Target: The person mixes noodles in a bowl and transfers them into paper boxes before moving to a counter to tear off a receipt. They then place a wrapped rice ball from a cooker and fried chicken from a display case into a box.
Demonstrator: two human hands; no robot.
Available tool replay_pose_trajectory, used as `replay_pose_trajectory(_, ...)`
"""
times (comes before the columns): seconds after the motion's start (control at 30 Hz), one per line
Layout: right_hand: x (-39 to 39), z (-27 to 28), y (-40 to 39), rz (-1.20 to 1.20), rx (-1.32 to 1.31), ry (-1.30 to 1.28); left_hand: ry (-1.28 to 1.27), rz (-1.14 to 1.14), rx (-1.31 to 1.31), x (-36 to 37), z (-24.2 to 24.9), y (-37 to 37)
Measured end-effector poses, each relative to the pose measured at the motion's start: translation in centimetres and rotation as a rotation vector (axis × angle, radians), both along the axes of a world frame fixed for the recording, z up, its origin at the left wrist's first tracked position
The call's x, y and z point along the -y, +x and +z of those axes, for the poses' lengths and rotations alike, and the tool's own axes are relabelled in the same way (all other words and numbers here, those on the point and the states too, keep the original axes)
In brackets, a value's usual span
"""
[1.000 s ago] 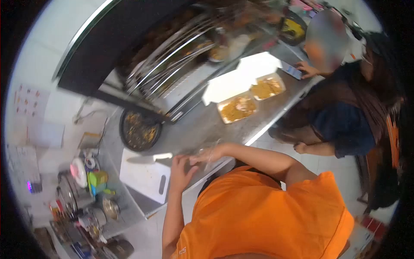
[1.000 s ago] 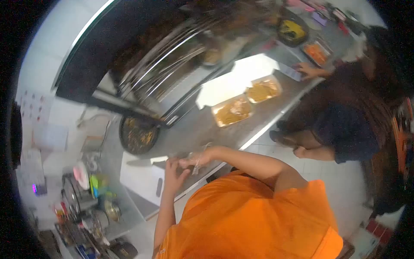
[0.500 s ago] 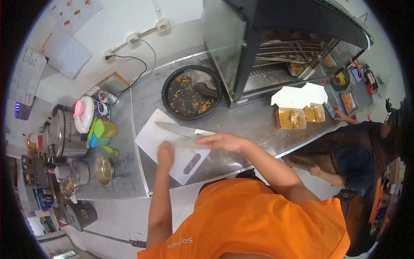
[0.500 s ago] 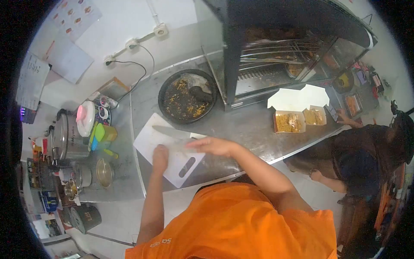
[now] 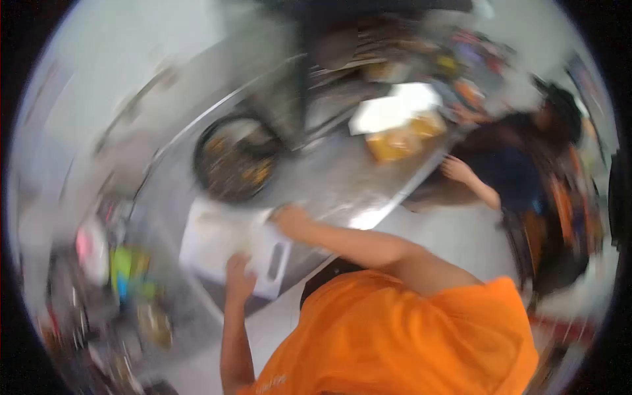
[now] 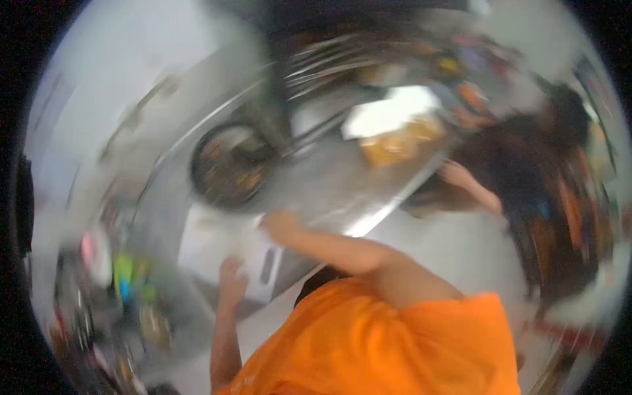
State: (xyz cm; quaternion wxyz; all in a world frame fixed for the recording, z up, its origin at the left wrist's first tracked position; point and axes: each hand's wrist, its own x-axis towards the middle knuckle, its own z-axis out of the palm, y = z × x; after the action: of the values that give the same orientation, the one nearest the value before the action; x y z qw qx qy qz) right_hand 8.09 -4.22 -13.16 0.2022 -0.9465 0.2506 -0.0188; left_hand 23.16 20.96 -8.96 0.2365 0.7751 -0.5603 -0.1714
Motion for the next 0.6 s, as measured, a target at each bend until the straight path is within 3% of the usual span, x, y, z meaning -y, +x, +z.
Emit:
replay_pose_trajectory(0.03, 0.5, -1.8, 0.3, -0.070, 0.008, 0.157, -0.031, 0.010, -0.066, 0.1, -0.2, -0.6)
replay_pose_trajectory(0.07, 0.9, -0.1, -0.1, -0.077, -0.031, 0.095, 0.006, 0.047, -0.006, -0.3, -2.8, -0.4)
replay_pose_trajectory(0.1, 1.9, -2.5, 0.7, -0.206, -0.098, 0.075, -0.087, 0.084, -0.178, 0.0, -2.7, -0.6)
replay_pose_trajectory(0.13, 2.4, -1.4, -0.5, -0.127, 0.108, 0.031, -0.105, -0.006, -0.007, -0.2, -5.8, 1.1)
replay_pose_trajectory(0.17, 2.6, -3.1, 0.7, -0.077, -0.018, 0.025, -0.125, -0.105, 0.162, -0.2, -4.9, 1.3)
replay_pose_trajectory(0.23, 2.6, 0.7, 0.7, -0.016, -0.035, 0.000, -0.439, -0.318, 0.382, 2.7, -1.2, 0.2)
replay_pose_trajectory(0.33, 0.6, 3.2, 1.8, 0.039, -0.089, 0.025, -0.314, -0.268, 0.041, 2.1, -4.2, 0.8)
replay_pose_trajectory(0.43, -1.5, 4.3, -1.1, 0.107, -0.275, 0.120, -0.279, -0.172, -0.067, 1.8, -5.4, 0.0)
replay_pose_trajectory(0.53, -3.3, -0.3, -1.4, 0.003, -0.165, 0.067, -0.285, -0.076, -0.058, 1.9, -6.0, -0.4)
replay_pose_trajectory(0.6, -3.8, 0.8, -3.3, -0.029, -0.048, 0.113, -0.284, -0.087, 0.065, 2.4, -5.0, -0.8)
